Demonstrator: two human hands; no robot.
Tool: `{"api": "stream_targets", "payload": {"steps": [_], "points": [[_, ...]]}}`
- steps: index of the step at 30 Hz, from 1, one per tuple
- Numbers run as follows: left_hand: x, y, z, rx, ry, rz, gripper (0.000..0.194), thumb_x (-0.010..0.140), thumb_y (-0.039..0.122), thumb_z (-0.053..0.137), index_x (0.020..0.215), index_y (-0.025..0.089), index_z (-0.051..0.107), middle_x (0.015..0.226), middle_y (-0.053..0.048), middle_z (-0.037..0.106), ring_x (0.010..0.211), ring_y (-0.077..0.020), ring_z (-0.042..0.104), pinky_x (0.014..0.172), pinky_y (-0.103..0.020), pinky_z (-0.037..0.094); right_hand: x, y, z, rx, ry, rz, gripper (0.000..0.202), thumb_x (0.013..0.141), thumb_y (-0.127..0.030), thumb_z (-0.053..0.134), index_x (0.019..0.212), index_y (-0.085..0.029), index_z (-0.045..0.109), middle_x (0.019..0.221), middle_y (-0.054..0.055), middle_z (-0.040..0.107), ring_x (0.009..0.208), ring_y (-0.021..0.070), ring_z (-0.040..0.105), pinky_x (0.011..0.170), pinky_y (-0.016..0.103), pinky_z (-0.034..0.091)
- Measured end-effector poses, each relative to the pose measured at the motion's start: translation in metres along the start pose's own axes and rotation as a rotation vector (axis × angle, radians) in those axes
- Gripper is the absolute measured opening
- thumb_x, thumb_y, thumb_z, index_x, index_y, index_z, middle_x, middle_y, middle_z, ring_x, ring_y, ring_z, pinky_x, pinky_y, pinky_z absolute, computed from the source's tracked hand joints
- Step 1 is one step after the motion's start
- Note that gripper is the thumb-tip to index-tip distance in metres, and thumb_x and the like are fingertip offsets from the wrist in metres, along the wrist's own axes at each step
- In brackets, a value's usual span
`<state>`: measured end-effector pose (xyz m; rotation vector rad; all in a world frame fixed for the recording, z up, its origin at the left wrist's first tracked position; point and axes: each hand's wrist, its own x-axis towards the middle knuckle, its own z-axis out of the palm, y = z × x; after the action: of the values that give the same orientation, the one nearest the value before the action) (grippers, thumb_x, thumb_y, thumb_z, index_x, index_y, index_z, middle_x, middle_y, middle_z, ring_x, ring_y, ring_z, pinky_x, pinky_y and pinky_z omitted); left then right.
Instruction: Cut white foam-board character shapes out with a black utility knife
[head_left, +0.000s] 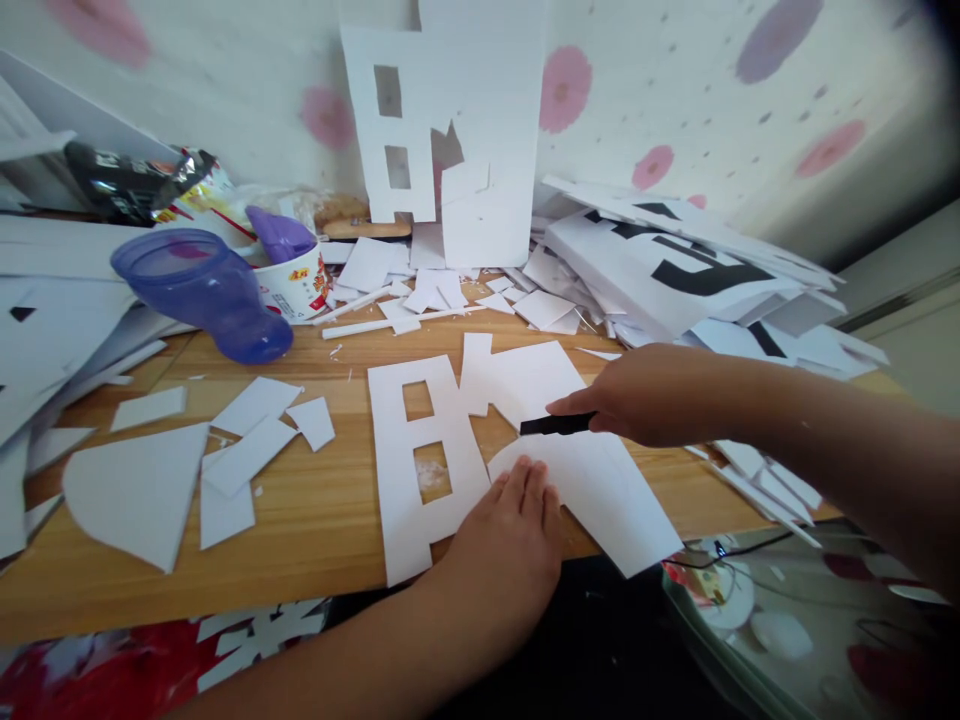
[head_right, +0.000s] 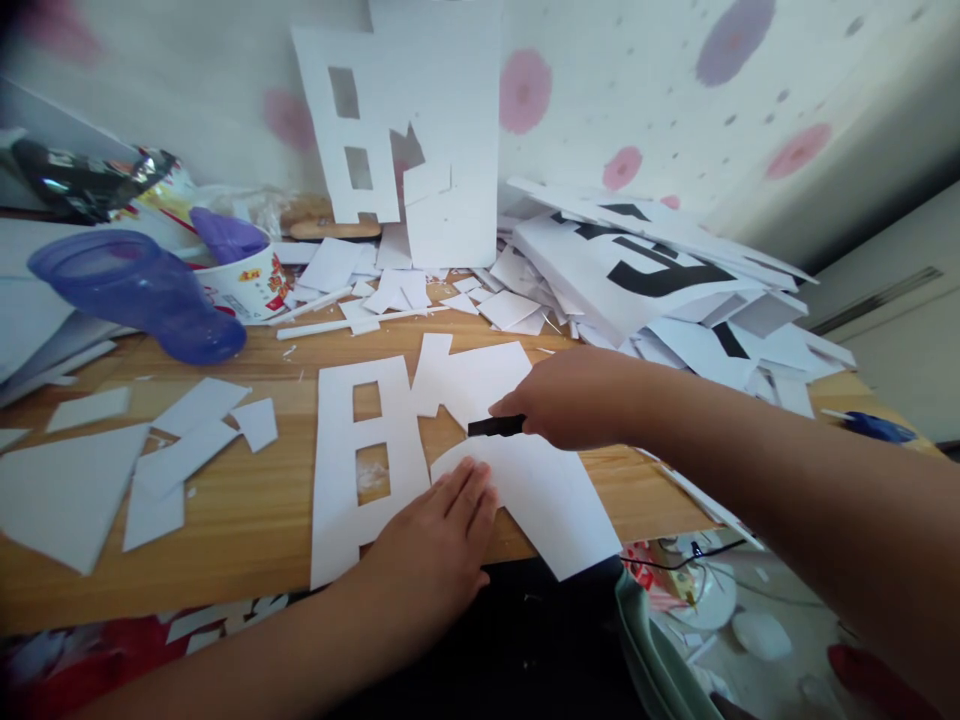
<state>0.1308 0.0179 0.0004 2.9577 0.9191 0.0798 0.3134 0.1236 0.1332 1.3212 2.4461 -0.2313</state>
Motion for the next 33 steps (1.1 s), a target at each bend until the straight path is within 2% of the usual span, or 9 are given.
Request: {"api": "stream_targets", "payload": {"steps": [3,6,12,16,20,22,24,28,33], "points": [[0.0,0.0,-0.003,0.014,0.022,0.007,0.058,0.089,0.032,0.053,0.133,-0.005,0.05,0.142,-0.029,0.044,0.134,-0.0419,0.042,0.108,-0.049,0.041,0.004,0.012,0.002,0.012,-0.144,-0.088,0.048,0.082,-0.014,0.058,0.122,-0.037,0.067,0.076,0.001,0.073,0.057,0.0146,0.056,0.054,0.026,0.033],[-0.001,-0.001,-0.001,0.03,0.068,0.002,0.056,0.089,0.033,0.053,0.132,-0.003,0.052,0.141,-0.028,0.047,0.133,-0.0404,0.043,0.108,-0.048,0.041,0.008,0.021,0.004,0.153,-0.16,-0.101,0.045,0.084,-0.016,0.056,0.123,-0.036,0.067,0.081,0.0,0.074,0.062,0.0143,0.059,0.059,0.026,0.038],[-0.003,0.0,0.002,0.004,0.077,0.006,0.057,0.091,0.035,0.052,0.133,-0.003,0.049,0.141,-0.031,0.045,0.134,-0.0393,0.043,0.108,-0.049,0.038,0.017,0.037,0.009,0.45,-0.317,-0.01,0.048,0.084,-0.016,0.052,0.127,-0.031,0.065,0.061,-0.004,0.063,0.041,0.0087,0.05,0.05,0.024,0.039],[-0.004,-0.01,-0.011,-0.137,0.094,0.017,0.053,0.09,0.037,0.055,0.127,-0.002,0.055,0.138,-0.028,0.051,0.131,-0.0382,0.047,0.106,-0.046,0.041,0.016,0.047,0.004,0.497,-0.319,-0.007,0.048,0.086,-0.021,0.051,0.132,-0.031,0.06,0.061,-0.004,0.061,0.044,0.0099,0.052,0.05,0.024,0.041],[0.001,-0.036,-0.032,-0.4,0.145,-0.138,0.028,0.094,0.023,0.046,0.11,0.013,0.067,0.11,-0.012,0.069,0.101,-0.024,0.064,0.084,-0.035,0.054,0.008,0.056,0.02,0.871,-0.136,0.002,0.056,0.086,-0.031,0.055,0.141,-0.029,0.049,0.074,-0.002,0.063,0.051,0.011,0.058,0.049,0.024,0.045],[0.007,-0.05,-0.041,-0.386,0.176,-0.312,0.027,0.093,0.018,0.044,0.103,0.016,0.07,0.096,-0.009,0.067,0.088,-0.0228,0.062,0.077,-0.037,0.053,0.007,0.056,0.042,1.119,0.034,0.059,0.06,0.087,-0.034,0.055,0.145,-0.028,0.042,0.075,-0.002,0.062,0.053,0.0119,0.059,0.05,0.025,0.046],[0.016,-0.06,-0.047,-0.337,0.125,-0.425,0.026,0.091,0.015,0.047,0.101,0.019,0.071,0.093,-0.009,0.063,0.088,-0.0245,0.058,0.078,-0.04,0.05,0.008,0.053,0.066,1.324,0.167,0.121,0.063,0.087,-0.037,0.055,0.147,-0.027,0.038,0.075,-0.001,0.064,0.053,0.0126,0.059,0.05,0.026,0.047],[0.032,-0.067,-0.046,-0.314,-0.021,-0.44,0.027,0.09,0.01,0.049,0.097,0.019,0.073,0.093,-0.008,0.061,0.092,-0.0243,0.056,0.082,-0.041,0.047,0.017,0.046,0.103,1.61,0.29,0.17,0.065,0.086,-0.039,0.058,0.146,-0.024,0.039,0.07,-0.002,0.063,0.049,0.0123,0.057,0.047,0.025,0.043],[0.035,-0.065,-0.035,-0.355,0.038,-0.445,0.024,0.088,0.009,0.053,0.096,0.019,0.073,0.093,-0.007,0.064,0.091,-0.0216,0.057,0.085,-0.038,0.047,0.022,0.046,0.119,1.792,0.412,0.127,0.06,0.085,-0.04,0.062,0.14,-0.024,0.047,0.068,-0.002,0.063,0.047,0.0116,0.056,0.046,0.024,0.04]]}}
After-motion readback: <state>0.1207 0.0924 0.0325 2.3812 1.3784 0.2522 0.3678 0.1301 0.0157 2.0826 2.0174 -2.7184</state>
